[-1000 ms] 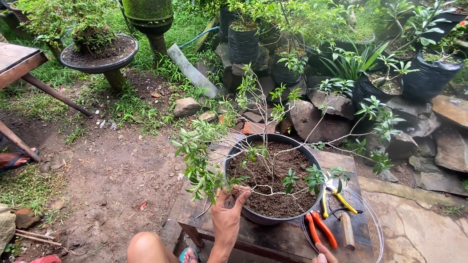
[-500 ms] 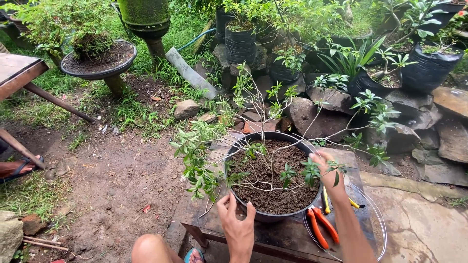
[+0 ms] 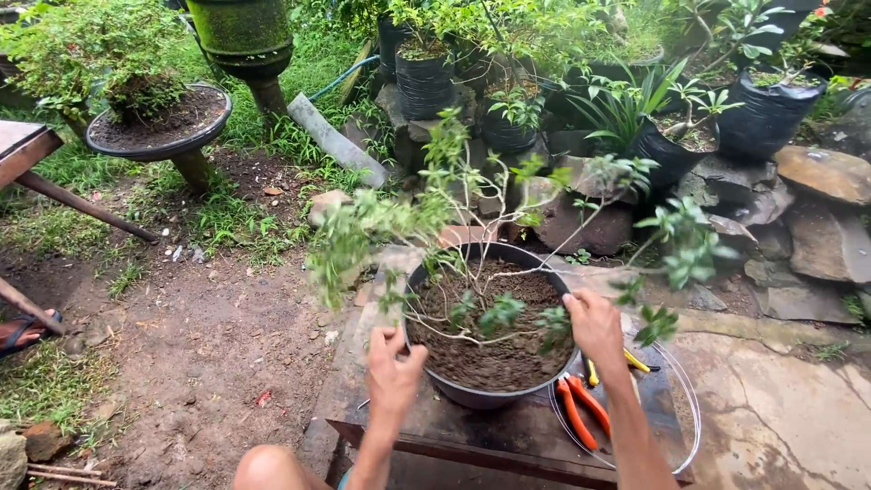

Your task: Wiring the branches of a small potted plant to guide its growth and shape.

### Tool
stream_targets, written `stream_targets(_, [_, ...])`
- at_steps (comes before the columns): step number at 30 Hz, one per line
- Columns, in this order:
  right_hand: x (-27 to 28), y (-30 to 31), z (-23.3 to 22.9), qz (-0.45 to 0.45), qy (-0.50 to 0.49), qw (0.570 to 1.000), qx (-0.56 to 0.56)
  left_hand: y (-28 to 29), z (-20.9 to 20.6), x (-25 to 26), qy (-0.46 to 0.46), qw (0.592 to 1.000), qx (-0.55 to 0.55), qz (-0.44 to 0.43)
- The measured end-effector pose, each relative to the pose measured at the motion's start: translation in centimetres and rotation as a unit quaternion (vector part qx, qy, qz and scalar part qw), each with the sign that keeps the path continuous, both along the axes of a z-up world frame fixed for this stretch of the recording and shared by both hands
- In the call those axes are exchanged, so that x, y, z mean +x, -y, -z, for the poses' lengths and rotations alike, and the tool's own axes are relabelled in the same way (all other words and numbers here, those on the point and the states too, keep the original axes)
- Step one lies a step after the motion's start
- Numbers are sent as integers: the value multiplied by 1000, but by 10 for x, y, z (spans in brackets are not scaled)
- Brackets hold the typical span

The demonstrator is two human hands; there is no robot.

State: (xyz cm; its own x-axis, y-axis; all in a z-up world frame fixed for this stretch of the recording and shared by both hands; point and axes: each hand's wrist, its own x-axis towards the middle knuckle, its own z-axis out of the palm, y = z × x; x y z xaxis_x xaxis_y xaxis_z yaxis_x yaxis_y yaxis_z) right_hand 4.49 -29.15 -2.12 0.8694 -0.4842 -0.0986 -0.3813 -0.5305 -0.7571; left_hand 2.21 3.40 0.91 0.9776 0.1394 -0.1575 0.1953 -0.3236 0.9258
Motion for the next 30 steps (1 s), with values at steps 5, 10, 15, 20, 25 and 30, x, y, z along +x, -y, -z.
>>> stream_targets(5, [-55,-36,7,48,58,997,32,-31,28,72,153,983,-18,103])
stream_targets(10, [-85,-55,55,135,118,974,137,-38,29,129,62,965,12,254])
stream_targets(15, [-80,-70,-9,150,74,973,157,-15,4,88,31,978,137,155])
stream_targets(20, [-11,-9,-6,68,32,985,156,21,-33,-24,-8,997,65,-35])
stream_targets(25, [82,42,-2,-177,-40,978,-102,51,-6,-77,-124,991,-47,-21])
stream_targets(30, [80,22,-9,-134,0,990,51,55,22,-66,-37,998,-14,-38])
